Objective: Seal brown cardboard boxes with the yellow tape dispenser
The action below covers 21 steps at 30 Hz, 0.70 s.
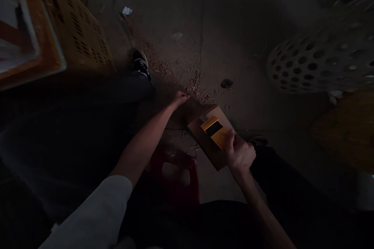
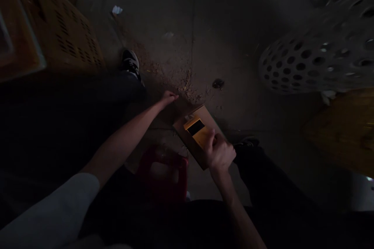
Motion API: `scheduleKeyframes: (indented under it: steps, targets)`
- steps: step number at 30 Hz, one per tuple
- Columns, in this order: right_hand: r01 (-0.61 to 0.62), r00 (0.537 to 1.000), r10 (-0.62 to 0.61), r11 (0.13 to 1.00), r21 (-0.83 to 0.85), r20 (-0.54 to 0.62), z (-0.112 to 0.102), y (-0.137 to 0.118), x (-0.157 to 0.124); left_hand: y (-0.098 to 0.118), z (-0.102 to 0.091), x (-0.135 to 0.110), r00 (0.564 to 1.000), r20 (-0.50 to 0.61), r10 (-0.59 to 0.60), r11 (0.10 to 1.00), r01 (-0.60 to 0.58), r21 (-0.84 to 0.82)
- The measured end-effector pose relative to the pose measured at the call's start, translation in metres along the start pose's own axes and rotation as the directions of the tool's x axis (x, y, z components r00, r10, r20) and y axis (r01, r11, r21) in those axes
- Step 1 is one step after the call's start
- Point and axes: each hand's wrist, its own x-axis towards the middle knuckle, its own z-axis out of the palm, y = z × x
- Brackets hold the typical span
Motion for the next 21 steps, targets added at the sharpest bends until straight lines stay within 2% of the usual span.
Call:
scheduleKeyframes:
  steps: [7,13,16,21]
  targets:
    - [0.0,1.0,0.0,1.0,-0.012,-0.015,0.005,0.004,0.0,-0.026,0.028,-0.005,0.989,0.146,-0.028,0.999,0.024,0.028]
    - [0.011,1.0,-0.011,1.0,-0.003,-0.015,0.007,0.006,0.003,-0.044,0.041,-0.006,0.943,0.332,0.03,0.999,-0.021,-0.03]
    - [-0.004,1.0,0.004,1.0,-0.002,-0.028,0.007,0.006,0.004,-0.045,0.047,-0.006,0.928,0.371,0.024,1.0,-0.017,-0.021]
    - [0.018,0.998,-0.019,1.0,-0.018,-0.054,0.01,0.007,0.004,-0.039,0.048,-0.006,0.936,0.353,0.005,1.0,-0.013,0.02]
